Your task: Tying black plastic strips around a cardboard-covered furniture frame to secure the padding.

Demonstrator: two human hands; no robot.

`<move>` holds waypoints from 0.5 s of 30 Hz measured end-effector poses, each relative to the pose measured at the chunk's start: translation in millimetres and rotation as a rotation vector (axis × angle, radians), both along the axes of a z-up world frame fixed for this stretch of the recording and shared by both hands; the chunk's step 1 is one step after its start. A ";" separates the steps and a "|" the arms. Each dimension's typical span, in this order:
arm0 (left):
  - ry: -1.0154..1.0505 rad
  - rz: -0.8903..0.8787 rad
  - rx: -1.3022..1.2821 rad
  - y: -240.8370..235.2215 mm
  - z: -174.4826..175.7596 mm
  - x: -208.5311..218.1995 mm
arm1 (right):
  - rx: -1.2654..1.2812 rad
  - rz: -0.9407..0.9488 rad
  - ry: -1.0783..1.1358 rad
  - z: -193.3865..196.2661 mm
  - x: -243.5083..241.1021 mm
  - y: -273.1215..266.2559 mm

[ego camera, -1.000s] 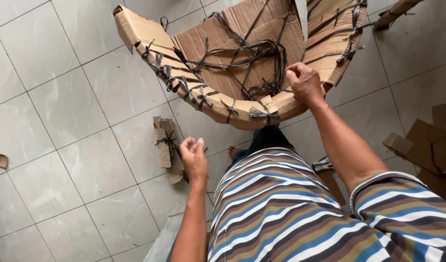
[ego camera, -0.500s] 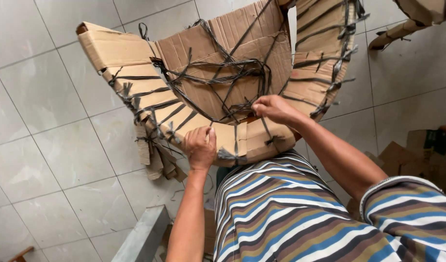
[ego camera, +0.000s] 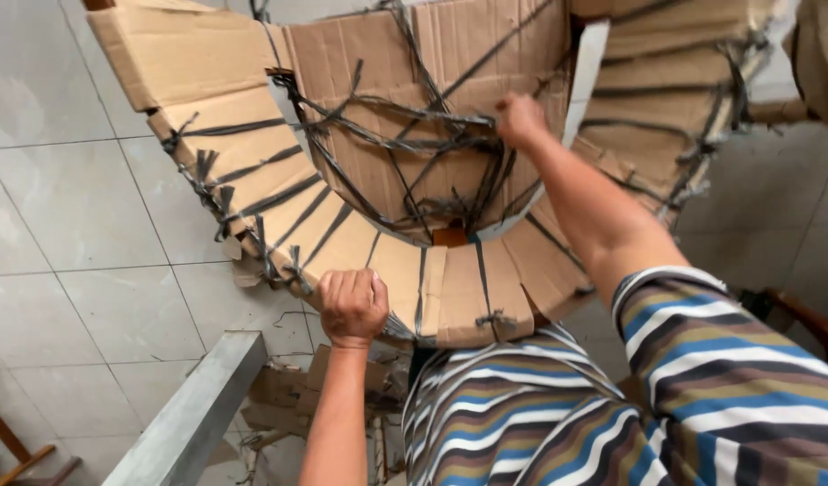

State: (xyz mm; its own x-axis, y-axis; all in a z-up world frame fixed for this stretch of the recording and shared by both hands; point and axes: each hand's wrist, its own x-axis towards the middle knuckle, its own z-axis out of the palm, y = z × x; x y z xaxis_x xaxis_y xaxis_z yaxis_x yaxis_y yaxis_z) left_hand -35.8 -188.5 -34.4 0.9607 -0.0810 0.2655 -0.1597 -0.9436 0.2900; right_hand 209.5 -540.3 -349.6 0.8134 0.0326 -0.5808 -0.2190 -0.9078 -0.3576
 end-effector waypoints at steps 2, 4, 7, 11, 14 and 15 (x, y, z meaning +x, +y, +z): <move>-0.003 0.014 0.004 -2.0 -0.1 4.1 | 0.040 0.015 0.016 38.1 -6.2 20.5; 0.008 0.016 0.008 -1.7 2.5 3.5 | 0.081 0.018 0.046 47.0 -16.7 38.8; 0.025 0.014 -0.001 -2.2 6.4 5.8 | -0.030 0.034 0.096 25.5 -24.7 57.0; 0.054 -0.004 0.002 -3.2 5.6 8.2 | -0.133 0.013 -0.075 16.8 -25.8 67.6; 0.059 -0.002 0.018 -0.9 9.4 4.9 | -0.122 0.013 -0.164 26.6 -25.4 79.6; 0.050 -0.005 0.019 -2.0 10.2 7.8 | -0.089 -0.040 -0.192 33.6 -20.0 80.0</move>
State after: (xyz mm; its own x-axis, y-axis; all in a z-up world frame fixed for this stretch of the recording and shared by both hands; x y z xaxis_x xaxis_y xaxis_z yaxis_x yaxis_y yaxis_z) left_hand -28.0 -190.5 -24.2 0.9723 -0.0905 0.2156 -0.1503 -0.9482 0.2798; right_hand 189.5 -460.3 -316.0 0.9091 -0.0460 -0.4141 -0.1906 -0.9297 -0.3151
